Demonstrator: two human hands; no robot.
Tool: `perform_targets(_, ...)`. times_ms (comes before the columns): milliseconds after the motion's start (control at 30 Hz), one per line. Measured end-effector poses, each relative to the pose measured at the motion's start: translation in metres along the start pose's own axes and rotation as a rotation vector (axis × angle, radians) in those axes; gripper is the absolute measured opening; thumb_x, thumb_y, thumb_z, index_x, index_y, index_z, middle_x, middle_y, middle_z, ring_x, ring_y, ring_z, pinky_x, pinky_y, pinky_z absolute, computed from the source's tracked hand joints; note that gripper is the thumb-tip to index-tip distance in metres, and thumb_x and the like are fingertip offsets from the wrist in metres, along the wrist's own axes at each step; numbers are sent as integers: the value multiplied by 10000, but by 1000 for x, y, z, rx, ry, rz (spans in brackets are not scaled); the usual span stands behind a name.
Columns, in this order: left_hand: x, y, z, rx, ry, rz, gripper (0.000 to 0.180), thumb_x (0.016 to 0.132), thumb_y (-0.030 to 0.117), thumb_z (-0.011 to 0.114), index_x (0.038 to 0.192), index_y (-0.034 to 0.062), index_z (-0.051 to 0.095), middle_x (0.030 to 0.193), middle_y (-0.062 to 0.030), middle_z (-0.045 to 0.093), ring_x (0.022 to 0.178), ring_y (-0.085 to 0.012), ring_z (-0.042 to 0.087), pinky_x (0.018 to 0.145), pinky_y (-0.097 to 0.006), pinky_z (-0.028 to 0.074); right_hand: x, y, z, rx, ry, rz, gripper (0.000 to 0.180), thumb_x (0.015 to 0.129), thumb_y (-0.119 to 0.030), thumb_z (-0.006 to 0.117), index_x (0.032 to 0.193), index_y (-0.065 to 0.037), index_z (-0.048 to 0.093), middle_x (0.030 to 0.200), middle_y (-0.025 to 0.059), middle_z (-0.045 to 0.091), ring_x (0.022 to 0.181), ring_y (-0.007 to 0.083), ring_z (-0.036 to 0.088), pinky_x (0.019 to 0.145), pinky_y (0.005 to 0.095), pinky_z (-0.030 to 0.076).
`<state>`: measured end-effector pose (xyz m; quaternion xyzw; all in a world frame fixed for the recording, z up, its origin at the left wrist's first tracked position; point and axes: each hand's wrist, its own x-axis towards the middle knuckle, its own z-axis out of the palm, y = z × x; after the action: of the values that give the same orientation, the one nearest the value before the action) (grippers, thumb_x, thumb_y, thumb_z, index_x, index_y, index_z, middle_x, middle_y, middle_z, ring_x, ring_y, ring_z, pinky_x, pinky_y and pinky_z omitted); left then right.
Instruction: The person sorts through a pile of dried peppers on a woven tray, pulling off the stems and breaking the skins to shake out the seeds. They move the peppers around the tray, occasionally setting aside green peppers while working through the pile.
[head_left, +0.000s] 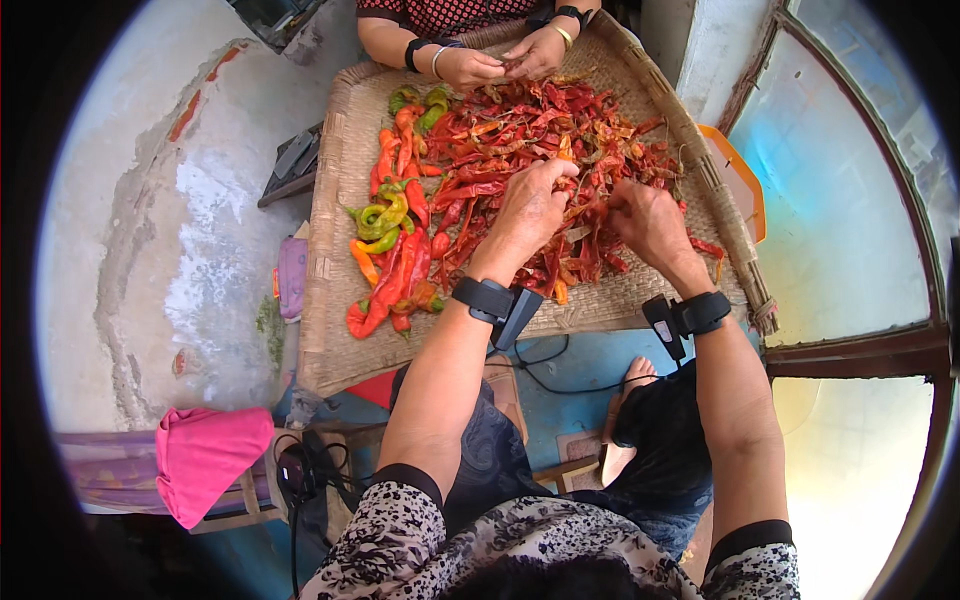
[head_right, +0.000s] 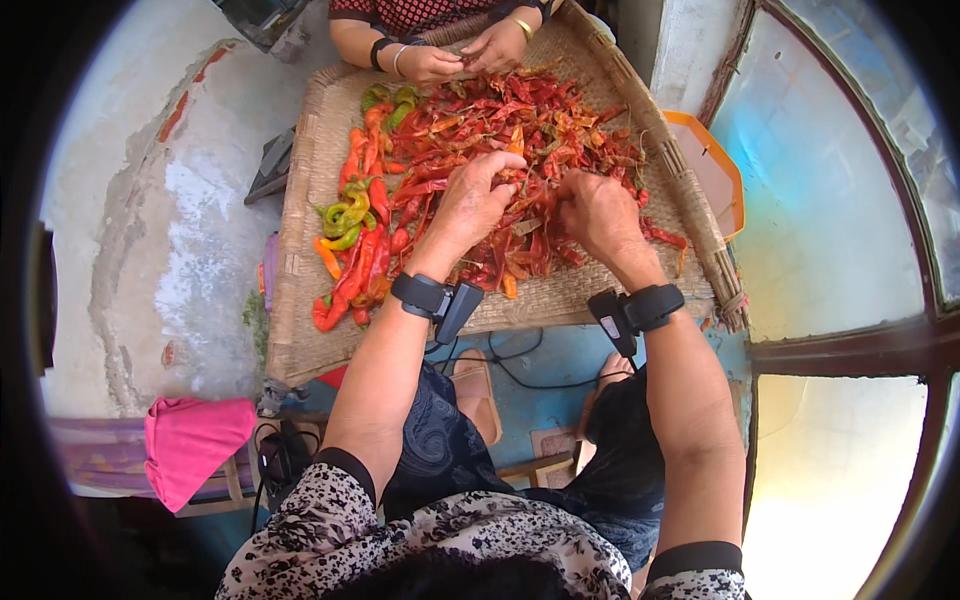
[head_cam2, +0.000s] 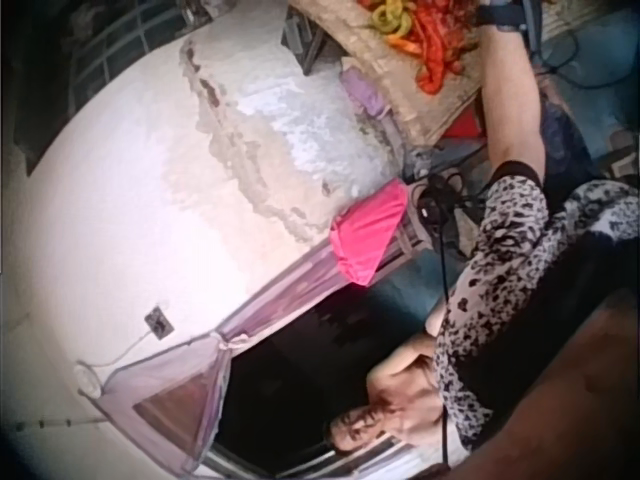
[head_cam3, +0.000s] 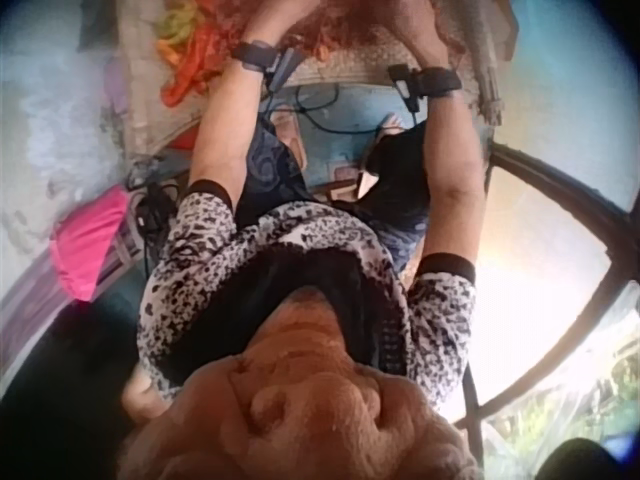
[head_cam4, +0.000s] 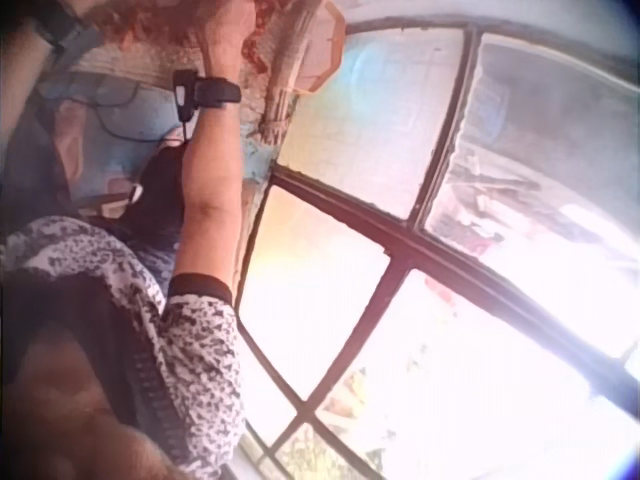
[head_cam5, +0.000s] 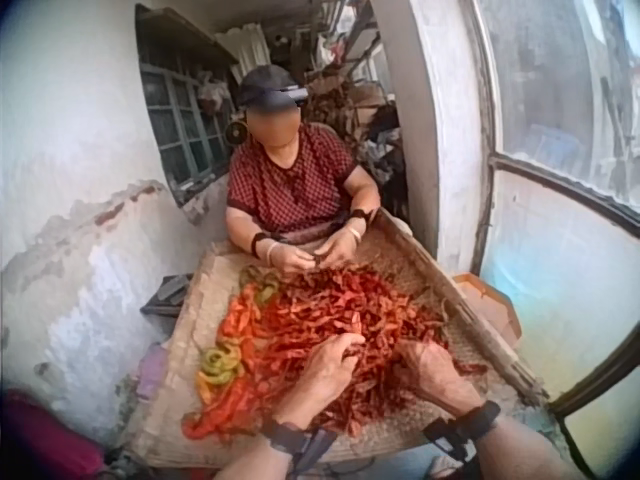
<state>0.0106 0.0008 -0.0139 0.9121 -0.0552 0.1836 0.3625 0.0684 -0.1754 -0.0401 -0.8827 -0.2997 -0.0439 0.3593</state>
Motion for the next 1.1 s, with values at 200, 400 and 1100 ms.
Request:
perform_targets(200,-2,-1,-23,-76,141,-29,179,815,72,576,980,25,626,933,-52,662,799,-115,601,745,-251,471,2,24,-28,507,-7,178,69,781,-73,655,780,-9,629,653,30,617,583,91,547,531,254,435)
perform_targets(400,-7,6,-29,-105,121,-97,156,844,125,584,960,33,633,812,0,616,682,-72,515,633,-232,427,2,22,-31,530,118,164,129,822,-92,652,733,-12,603,637,9,593,570,57,509,497,221,397)
perform_targets(1100,-15,27,-21,-191,54,-74,236,824,2,505,1050,5,572,979,-150,651,931,-237,632,805,-316,489,-1,-12,-25,953,-69,157,383,843,-164,660,1163,7,538,791,37,604,660,82,555,540,203,466)
